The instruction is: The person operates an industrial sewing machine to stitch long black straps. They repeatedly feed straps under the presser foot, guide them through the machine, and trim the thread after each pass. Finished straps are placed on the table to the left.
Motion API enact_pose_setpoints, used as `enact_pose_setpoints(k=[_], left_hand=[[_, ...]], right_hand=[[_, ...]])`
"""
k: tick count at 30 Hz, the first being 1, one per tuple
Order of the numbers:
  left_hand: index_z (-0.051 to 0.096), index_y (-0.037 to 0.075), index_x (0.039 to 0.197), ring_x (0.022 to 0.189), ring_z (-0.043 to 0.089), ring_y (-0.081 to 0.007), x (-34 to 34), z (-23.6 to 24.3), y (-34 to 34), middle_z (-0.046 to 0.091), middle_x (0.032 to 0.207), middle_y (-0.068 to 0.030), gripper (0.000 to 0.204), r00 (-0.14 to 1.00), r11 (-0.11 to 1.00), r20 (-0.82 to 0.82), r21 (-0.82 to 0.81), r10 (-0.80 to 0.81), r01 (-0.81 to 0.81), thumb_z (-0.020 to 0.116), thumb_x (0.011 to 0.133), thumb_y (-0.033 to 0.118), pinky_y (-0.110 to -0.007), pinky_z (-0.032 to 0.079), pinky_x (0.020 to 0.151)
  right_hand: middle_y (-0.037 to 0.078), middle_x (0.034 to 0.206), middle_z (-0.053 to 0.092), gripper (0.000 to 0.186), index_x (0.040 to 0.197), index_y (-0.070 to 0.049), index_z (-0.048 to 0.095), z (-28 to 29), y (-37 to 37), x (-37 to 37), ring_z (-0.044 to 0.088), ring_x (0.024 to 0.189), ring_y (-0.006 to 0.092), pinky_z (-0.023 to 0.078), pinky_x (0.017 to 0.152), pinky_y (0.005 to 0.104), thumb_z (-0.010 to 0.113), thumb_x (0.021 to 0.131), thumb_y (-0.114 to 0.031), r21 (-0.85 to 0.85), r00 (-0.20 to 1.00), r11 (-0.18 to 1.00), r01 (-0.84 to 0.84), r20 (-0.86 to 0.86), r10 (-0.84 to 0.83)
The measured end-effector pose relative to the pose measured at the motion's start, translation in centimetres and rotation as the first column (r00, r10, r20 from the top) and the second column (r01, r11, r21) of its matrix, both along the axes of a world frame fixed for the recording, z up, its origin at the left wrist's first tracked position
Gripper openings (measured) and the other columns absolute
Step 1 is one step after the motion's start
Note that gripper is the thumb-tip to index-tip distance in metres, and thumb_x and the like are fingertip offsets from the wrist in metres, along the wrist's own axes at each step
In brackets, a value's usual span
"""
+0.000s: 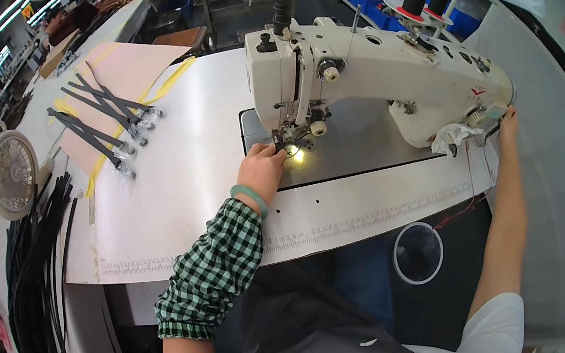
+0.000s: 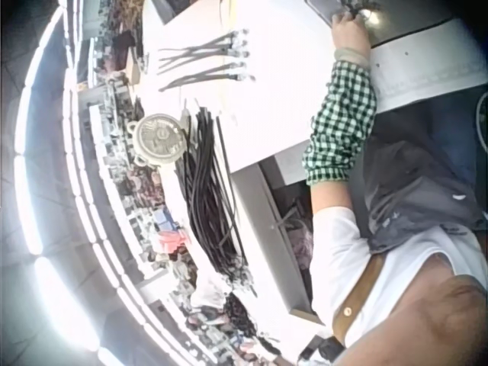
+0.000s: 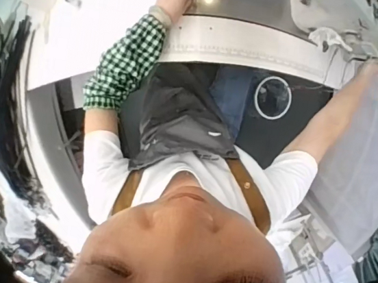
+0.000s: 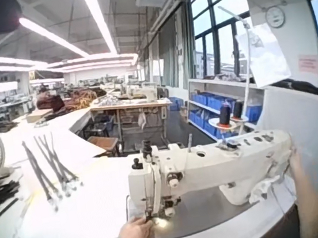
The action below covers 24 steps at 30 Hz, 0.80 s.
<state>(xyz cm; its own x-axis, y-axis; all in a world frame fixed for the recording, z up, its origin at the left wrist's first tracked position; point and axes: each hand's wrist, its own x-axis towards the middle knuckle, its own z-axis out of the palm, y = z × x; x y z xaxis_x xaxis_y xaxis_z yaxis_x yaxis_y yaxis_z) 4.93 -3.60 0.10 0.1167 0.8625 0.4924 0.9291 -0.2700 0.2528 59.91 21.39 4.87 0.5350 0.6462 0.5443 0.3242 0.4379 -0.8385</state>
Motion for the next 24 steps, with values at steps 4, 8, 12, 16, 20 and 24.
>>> enact_pose_setpoints(k=[4, 8, 12, 16, 20, 24], left_hand=[[0.062, 0.005, 0.089, 0.090, 0.054, -0.0235, -0.2, 0.0, -0.3, 0.060, 0.093, -0.0086, 0.019, 1.000, 0.999, -0.013, -0.027, 0.025, -0.026, 0.056, 0.071, 0.004, -0.032, 0.047, 0.078], [0.062, 0.005, 0.090, 0.090, 0.054, -0.0227, -0.2, 0.1, -0.4, 0.060, 0.093, -0.0081, 0.019, 0.997, 0.997, -0.058, -0.051, 0.054, -0.057, 0.056, 0.071, 0.003, -0.031, 0.046, 0.078], [0.062, 0.005, 0.090, 0.090, 0.053, -0.0229, -0.1, 0.0, -0.1, 0.060, 0.093, -0.0084, 0.021, 0.999, 0.999, -0.038, -0.018, 0.034, -0.035, 0.056, 0.071, 0.003, -0.031, 0.046, 0.079], [0.062, 0.004, 0.091, 0.090, 0.053, -0.0232, -0.2, 0.2, -0.3, 0.060, 0.094, -0.0089, 0.022, 0.999, 0.999, -0.020, -0.041, 0.033, -0.034, 0.056, 0.070, 0.002, -0.031, 0.046, 0.079], [0.062, 0.004, 0.091, 0.090, 0.053, -0.0234, -0.2, -0.1, 0.0, 0.060, 0.094, -0.0090, 0.022, 0.999, 0.999, -0.020, -0.029, 0.026, -0.027, 0.056, 0.070, 0.002, -0.031, 0.046, 0.079], [0.061, 0.005, 0.087, 0.089, 0.053, -0.0230, -0.4, -0.3, -0.1, 0.059, 0.086, -0.0076, 0.017, 0.999, 0.999, -0.030, 0.036, 0.028, -0.027, 0.057, 0.070, 0.005, -0.030, 0.046, 0.076]], right_hand=[[0.015, 0.092, 0.058, 0.048, 0.100, 0.002, 0.054, 1.4, 1.0, 1.2, 0.056, 0.086, 0.0251, 0.042, 0.074, 0.0320, 0.032, 0.089, -0.039, -0.269, 0.960, 0.938, 0.220, 0.229, -0.160], [0.018, 0.097, 0.058, 0.051, 0.102, 0.003, 0.053, 4.7, 1.8, 0.5, 0.054, 0.091, 0.0312, 0.040, 0.079, 0.0365, 0.032, 0.088, -0.042, -0.186, 0.810, 0.910, 0.369, 0.545, -0.217], [0.018, 0.097, 0.058, 0.051, 0.107, 0.002, 0.050, 6.9, 2.1, 1.4, 0.055, 0.091, 0.0289, 0.041, 0.077, 0.0359, 0.033, 0.088, -0.042, -0.275, 0.737, 0.878, 0.391, 0.665, -0.121], [0.015, 0.095, 0.056, 0.048, 0.107, 0.001, 0.048, 5.8, 0.7, 1.0, 0.054, 0.091, 0.0219, 0.044, 0.073, 0.0325, 0.033, 0.089, -0.042, -0.495, 0.946, 0.859, 0.132, 0.322, 0.040], [0.012, 0.094, 0.056, 0.048, 0.104, 0.001, 0.048, 3.0, -0.1, 0.8, 0.054, 0.086, 0.0188, 0.046, 0.069, 0.0308, 0.033, 0.089, -0.042, -0.279, 0.987, 0.960, -0.014, 0.152, 0.059], [0.012, 0.094, 0.056, 0.047, 0.103, 0.001, 0.048, 3.1, 0.4, 0.6, 0.054, 0.085, 0.0181, 0.046, 0.069, 0.0304, 0.034, 0.089, -0.041, -0.395, 0.969, 0.913, 0.106, 0.248, -0.005]])
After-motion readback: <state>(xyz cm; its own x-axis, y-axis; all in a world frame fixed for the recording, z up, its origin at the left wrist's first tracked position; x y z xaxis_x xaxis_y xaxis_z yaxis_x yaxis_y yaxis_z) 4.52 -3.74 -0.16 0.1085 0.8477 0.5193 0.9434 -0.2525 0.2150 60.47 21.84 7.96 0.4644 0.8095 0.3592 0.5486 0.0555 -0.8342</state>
